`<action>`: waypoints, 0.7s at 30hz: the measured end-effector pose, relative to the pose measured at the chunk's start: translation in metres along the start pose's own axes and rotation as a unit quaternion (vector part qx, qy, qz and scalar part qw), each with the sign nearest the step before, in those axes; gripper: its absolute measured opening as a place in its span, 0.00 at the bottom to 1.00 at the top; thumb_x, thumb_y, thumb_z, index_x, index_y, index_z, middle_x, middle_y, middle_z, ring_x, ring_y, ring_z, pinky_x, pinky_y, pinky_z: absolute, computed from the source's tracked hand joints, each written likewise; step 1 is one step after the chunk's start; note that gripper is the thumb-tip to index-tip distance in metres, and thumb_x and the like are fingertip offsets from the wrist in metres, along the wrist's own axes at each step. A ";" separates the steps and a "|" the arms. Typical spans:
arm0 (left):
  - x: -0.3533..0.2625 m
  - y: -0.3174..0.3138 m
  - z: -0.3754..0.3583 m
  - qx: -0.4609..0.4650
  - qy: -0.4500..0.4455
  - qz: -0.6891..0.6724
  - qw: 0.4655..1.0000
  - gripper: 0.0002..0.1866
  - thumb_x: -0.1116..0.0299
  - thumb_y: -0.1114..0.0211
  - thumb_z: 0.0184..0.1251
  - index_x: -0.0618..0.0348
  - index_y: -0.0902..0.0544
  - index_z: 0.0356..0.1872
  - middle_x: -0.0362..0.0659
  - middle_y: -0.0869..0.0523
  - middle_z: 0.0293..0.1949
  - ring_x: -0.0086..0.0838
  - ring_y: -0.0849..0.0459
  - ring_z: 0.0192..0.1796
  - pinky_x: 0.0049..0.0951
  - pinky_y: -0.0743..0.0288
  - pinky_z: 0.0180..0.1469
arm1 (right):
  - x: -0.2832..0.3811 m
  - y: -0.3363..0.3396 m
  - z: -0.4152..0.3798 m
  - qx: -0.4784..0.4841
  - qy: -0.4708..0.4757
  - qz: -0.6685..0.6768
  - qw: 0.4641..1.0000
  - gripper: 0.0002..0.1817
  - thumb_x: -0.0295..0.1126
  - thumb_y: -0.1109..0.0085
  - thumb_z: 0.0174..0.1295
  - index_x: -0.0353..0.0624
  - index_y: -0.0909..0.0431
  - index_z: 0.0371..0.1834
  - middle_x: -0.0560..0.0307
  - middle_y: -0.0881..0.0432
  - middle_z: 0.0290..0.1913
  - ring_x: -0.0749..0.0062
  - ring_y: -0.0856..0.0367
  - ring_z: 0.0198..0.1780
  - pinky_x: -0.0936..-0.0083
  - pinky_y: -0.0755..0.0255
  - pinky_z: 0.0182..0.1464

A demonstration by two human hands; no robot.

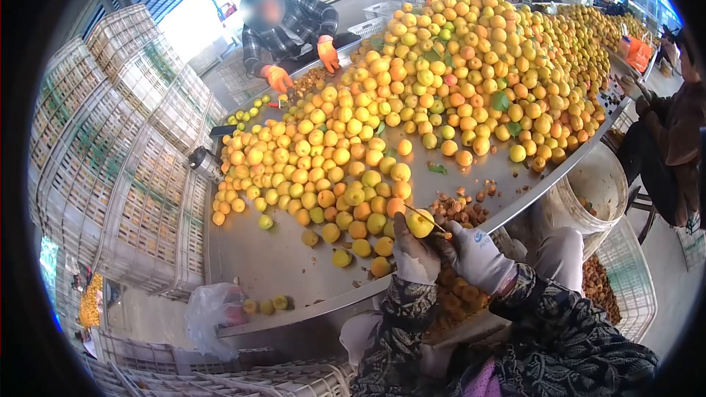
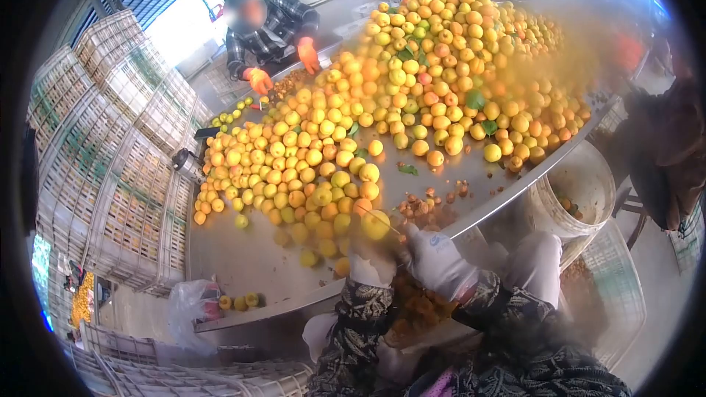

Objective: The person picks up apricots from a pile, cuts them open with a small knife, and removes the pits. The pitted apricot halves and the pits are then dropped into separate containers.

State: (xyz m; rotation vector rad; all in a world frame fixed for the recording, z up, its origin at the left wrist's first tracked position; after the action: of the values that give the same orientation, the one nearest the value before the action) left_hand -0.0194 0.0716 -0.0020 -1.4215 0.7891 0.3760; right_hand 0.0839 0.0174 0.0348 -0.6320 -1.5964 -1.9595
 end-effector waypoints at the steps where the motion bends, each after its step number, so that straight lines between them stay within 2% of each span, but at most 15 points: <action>1: 0.007 0.006 0.002 -0.001 0.001 -0.001 1.000 0.30 0.36 0.50 0.70 0.59 0.25 0.44 0.46 0.18 0.36 0.34 0.18 0.37 0.35 0.21 0.40 | -0.001 -0.004 0.000 0.006 -0.001 0.012 1.000 0.16 0.36 0.45 0.67 0.40 0.29 0.53 0.39 0.20 0.25 0.40 0.19 0.33 0.55 0.27 0.33; 3: 0.018 0.015 0.003 -0.064 0.076 -0.047 0.994 0.30 0.36 0.49 0.70 0.58 0.25 0.43 0.45 0.17 0.36 0.32 0.19 0.37 0.31 0.21 0.40 | -0.006 -0.013 0.002 0.012 -0.002 0.025 1.000 0.17 0.36 0.46 0.67 0.39 0.29 0.54 0.39 0.20 0.25 0.40 0.19 0.33 0.55 0.27 0.34; 4: 0.019 0.018 0.003 -0.065 0.076 -0.047 0.994 0.30 0.36 0.49 0.70 0.58 0.25 0.43 0.45 0.17 0.36 0.32 0.19 0.37 0.31 0.21 0.40 | -0.011 -0.019 0.003 0.000 0.004 0.018 1.000 0.18 0.37 0.46 0.67 0.39 0.30 0.56 0.39 0.20 0.25 0.40 0.19 0.33 0.55 0.27 0.34; 6: 0.010 0.014 0.002 0.020 0.007 0.046 0.999 0.31 0.35 0.47 0.68 0.59 0.25 0.45 0.43 0.18 0.37 0.29 0.19 0.37 0.27 0.22 0.40 | -0.015 -0.021 0.003 -0.012 0.010 0.010 1.000 0.20 0.37 0.46 0.68 0.38 0.30 0.58 0.39 0.20 0.25 0.40 0.19 0.33 0.55 0.27 0.34; 7: 0.012 0.012 0.003 0.022 0.005 0.046 0.999 0.31 0.35 0.47 0.68 0.59 0.25 0.45 0.43 0.18 0.37 0.29 0.19 0.37 0.27 0.22 0.40 | -0.018 -0.022 0.005 0.005 -0.006 -0.001 1.000 0.20 0.38 0.46 0.69 0.37 0.30 0.58 0.39 0.19 0.26 0.41 0.18 0.34 0.56 0.27 0.34; 9: 0.015 0.004 0.005 -0.026 0.026 -0.052 0.998 0.31 0.37 0.43 0.67 0.60 0.25 0.49 0.43 0.18 0.40 0.29 0.18 0.41 0.28 0.21 0.44 | -0.020 -0.019 0.007 0.018 -0.022 -0.011 1.000 0.21 0.39 0.47 0.69 0.36 0.30 0.58 0.40 0.18 0.27 0.43 0.17 0.34 0.58 0.26 0.35; 11: 0.010 -0.010 0.002 0.000 0.051 -0.081 0.995 0.32 0.39 0.40 0.66 0.61 0.26 0.51 0.44 0.18 0.43 0.30 0.18 0.45 0.30 0.21 0.48 | -0.020 -0.003 0.009 -0.045 0.004 0.117 0.992 0.22 0.42 0.48 0.71 0.36 0.29 0.58 0.43 0.16 0.30 0.47 0.15 0.35 0.62 0.24 0.37; 12: 0.008 -0.018 0.000 0.022 0.076 -0.110 0.991 0.33 0.41 0.38 0.66 0.63 0.26 0.54 0.45 0.18 0.45 0.31 0.18 0.48 0.31 0.21 0.51 | -0.025 -0.002 0.007 -0.044 0.000 0.122 0.992 0.23 0.45 0.48 0.71 0.35 0.29 0.57 0.46 0.14 0.34 0.52 0.14 0.38 0.67 0.23 0.40; 13: 0.001 -0.025 -0.003 0.022 0.078 -0.112 0.990 0.33 0.41 0.38 0.66 0.63 0.26 0.54 0.45 0.18 0.45 0.31 0.18 0.48 0.31 0.21 0.51 | -0.028 0.004 0.004 -0.044 -0.002 0.120 0.992 0.23 0.45 0.48 0.71 0.35 0.29 0.57 0.46 0.14 0.34 0.52 0.14 0.38 0.67 0.23 0.40; 15: -0.030 -0.045 -0.009 0.161 -0.027 0.059 0.985 0.33 0.47 0.34 0.65 0.65 0.29 0.58 0.46 0.18 0.49 0.32 0.18 0.53 0.33 0.23 0.56 | -0.014 0.021 -0.001 0.010 0.038 0.115 0.993 0.23 0.45 0.47 0.70 0.36 0.29 0.56 0.45 0.15 0.33 0.50 0.15 0.37 0.67 0.24 0.39; 16: -0.037 -0.042 -0.009 0.186 0.000 0.058 0.981 0.31 0.54 0.29 0.62 0.67 0.27 0.57 0.45 0.17 0.48 0.30 0.18 0.51 0.29 0.23 0.56 | -0.001 0.036 -0.004 0.022 0.034 0.079 0.996 0.20 0.44 0.47 0.69 0.37 0.27 0.53 0.44 0.17 0.31 0.48 0.17 0.36 0.66 0.25 0.38; 17: -0.047 -0.034 -0.005 0.184 0.000 0.058 0.981 0.31 0.54 0.29 0.62 0.67 0.27 0.57 0.45 0.17 0.48 0.30 0.18 0.51 0.29 0.23 0.56 | 0.004 0.041 -0.006 0.024 0.034 0.080 0.996 0.20 0.44 0.47 0.69 0.37 0.27 0.53 0.44 0.17 0.31 0.48 0.17 0.36 0.66 0.25 0.38; 19: -0.054 -0.030 0.003 0.263 0.028 0.247 0.932 0.27 0.61 0.26 0.58 0.67 0.23 0.54 0.43 0.16 0.45 0.27 0.18 0.49 0.28 0.23 0.54 | 0.008 0.043 -0.011 0.065 0.046 0.072 0.994 0.18 0.42 0.46 0.69 0.38 0.26 0.50 0.44 0.19 0.29 0.45 0.19 0.33 0.65 0.26 0.36; 20: -0.059 -0.034 0.000 0.264 0.072 0.257 0.927 0.24 0.64 0.24 0.55 0.67 0.20 0.50 0.41 0.15 0.43 0.24 0.18 0.48 0.27 0.24 0.53 | 0.007 0.041 -0.012 0.056 0.066 0.034 0.996 0.17 0.42 0.45 0.69 0.38 0.26 0.50 0.46 0.19 0.28 0.47 0.19 0.33 0.66 0.26 0.35; 21: -0.057 -0.034 -0.001 0.264 0.072 0.257 0.927 0.24 0.64 0.24 0.55 0.67 0.20 0.50 0.41 0.15 0.43 0.24 0.18 0.48 0.27 0.24 0.53 | 0.008 0.041 -0.014 0.056 0.066 0.034 0.996 0.17 0.42 0.45 0.69 0.38 0.26 0.50 0.46 0.19 0.28 0.47 0.19 0.33 0.66 0.26 0.35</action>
State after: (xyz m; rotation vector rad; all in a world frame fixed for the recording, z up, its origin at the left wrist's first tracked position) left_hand -0.0372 0.0778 0.0616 -0.7278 1.2807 0.4191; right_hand 0.1049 -0.0042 0.0672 -0.4952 -1.5693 -1.8094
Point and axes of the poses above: each hand's wrist, its own z-axis towards the middle knuckle, its own y-axis out of the back of the hand, x = y × z, the point moved 6 cm from there along z, towards the middle knuckle
